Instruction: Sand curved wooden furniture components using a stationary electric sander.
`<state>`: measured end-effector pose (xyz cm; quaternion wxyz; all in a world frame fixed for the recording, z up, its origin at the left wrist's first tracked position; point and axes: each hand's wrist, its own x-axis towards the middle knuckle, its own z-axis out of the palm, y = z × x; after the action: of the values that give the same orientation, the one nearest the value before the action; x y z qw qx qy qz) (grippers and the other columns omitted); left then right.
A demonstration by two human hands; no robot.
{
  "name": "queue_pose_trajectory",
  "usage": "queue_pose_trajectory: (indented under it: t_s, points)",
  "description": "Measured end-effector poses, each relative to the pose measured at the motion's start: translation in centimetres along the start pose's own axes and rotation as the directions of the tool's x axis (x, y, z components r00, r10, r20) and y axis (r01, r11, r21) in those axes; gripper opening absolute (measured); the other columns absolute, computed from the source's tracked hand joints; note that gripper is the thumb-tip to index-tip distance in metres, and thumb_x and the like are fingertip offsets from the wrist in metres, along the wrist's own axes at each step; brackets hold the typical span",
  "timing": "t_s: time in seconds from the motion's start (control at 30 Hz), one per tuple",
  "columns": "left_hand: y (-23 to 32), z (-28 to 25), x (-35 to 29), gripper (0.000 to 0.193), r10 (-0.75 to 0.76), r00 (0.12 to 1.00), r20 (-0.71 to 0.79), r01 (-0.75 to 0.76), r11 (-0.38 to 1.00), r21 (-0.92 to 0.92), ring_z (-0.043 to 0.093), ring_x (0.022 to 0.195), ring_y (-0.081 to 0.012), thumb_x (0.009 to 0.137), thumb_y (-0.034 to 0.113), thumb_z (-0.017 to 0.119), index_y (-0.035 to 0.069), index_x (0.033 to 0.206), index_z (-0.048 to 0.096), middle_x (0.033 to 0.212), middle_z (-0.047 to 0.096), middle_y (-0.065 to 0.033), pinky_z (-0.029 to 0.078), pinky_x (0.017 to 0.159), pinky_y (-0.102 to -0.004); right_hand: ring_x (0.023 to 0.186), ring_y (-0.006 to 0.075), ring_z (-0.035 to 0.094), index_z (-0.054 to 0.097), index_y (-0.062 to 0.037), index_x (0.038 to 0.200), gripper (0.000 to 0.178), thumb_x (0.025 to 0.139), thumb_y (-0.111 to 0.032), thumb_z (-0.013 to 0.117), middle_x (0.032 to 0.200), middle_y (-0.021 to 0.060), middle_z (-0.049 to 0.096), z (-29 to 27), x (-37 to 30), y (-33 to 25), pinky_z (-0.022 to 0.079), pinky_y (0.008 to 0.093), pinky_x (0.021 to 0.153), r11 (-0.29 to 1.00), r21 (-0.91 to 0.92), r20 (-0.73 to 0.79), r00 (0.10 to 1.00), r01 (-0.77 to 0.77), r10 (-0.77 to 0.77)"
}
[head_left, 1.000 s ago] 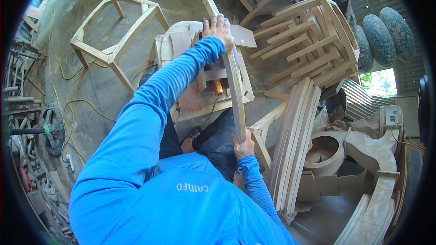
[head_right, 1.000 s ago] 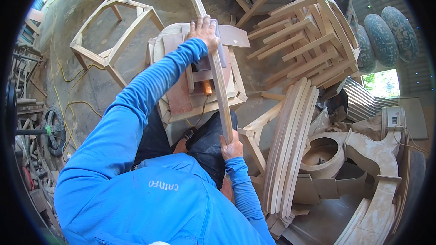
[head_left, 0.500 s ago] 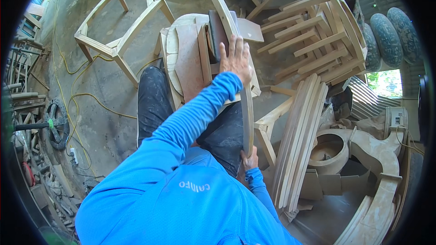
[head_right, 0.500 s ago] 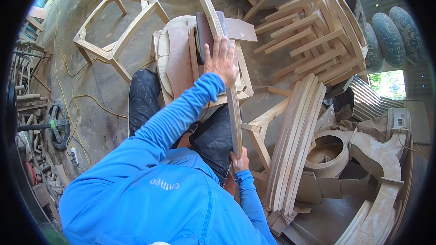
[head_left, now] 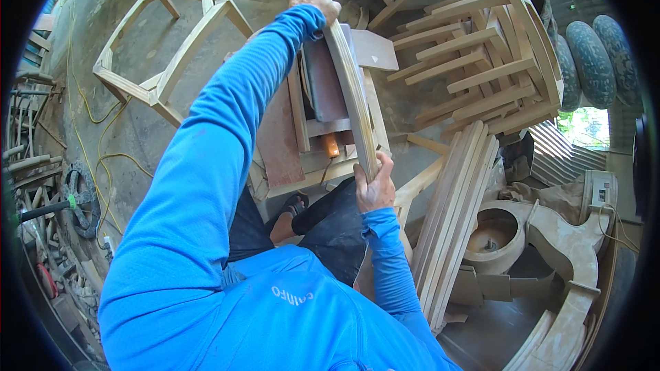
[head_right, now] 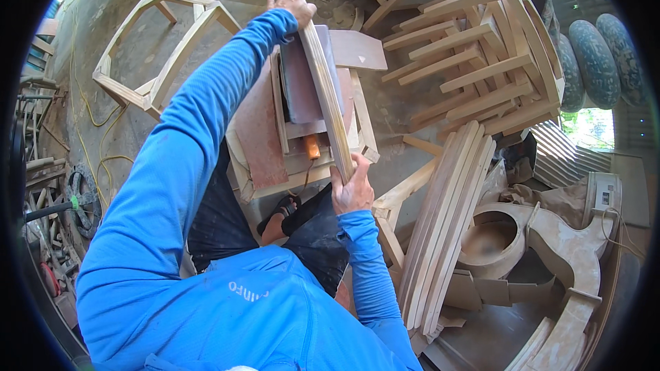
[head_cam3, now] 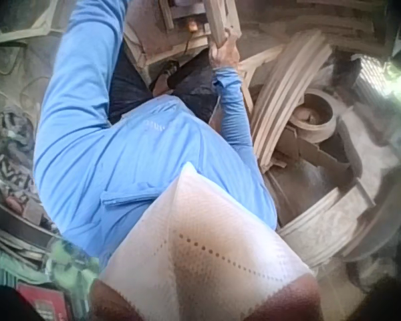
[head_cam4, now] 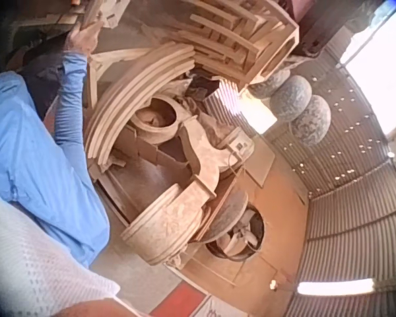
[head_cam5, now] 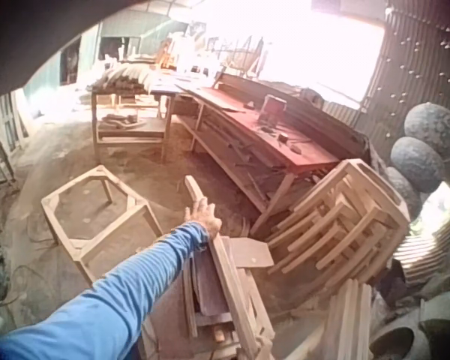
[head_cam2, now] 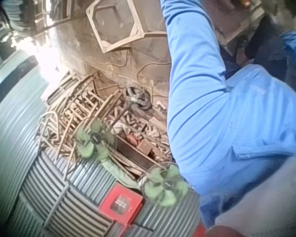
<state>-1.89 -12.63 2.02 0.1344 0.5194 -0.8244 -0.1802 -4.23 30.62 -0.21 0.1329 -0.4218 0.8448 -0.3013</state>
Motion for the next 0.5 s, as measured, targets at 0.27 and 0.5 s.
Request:
queue_pose_trajectory:
  t_s: [0.27,0.5]
  points:
    - [-1.6,0.9,1.1,0.078,0.007,1.0,-0.011,-0.008,0.997,-0.072,0.008,0.16,-0.0322,0.09,0.043,0.052,0.014,0.161,0.034,0.172,0.017,-0.0126,0.009,0.127,-0.0583,0.091,0.052,0.068,0.046,-0.0142,0.136,0.05,0.094,-0.026,0.072,0.1,0.0285,0.07,-0.4,0.2,1.0,0.055,0.0566,0.072,0.995,-0.029,0.053,0.994,0.1,-0.099]
    - [0.6,-0.7,-7.4,0.087,0.131,0.991,-0.002,-0.131,0.988,-0.076,0.008,0.16,-0.0351,0.085,0.052,0.058,0.016,0.161,0.035,0.171,0.021,-0.0124,0.009,0.127,-0.0587,0.106,0.0447,0.069,0.051,-0.0084,0.135,0.054,0.089,-0.021,0.077,0.12,0.0211,0.068,-3.8,-17.7,11.1,0.058,0.0467,0.086,1.0,0.012,0.058,0.998,-0.009,0.008]
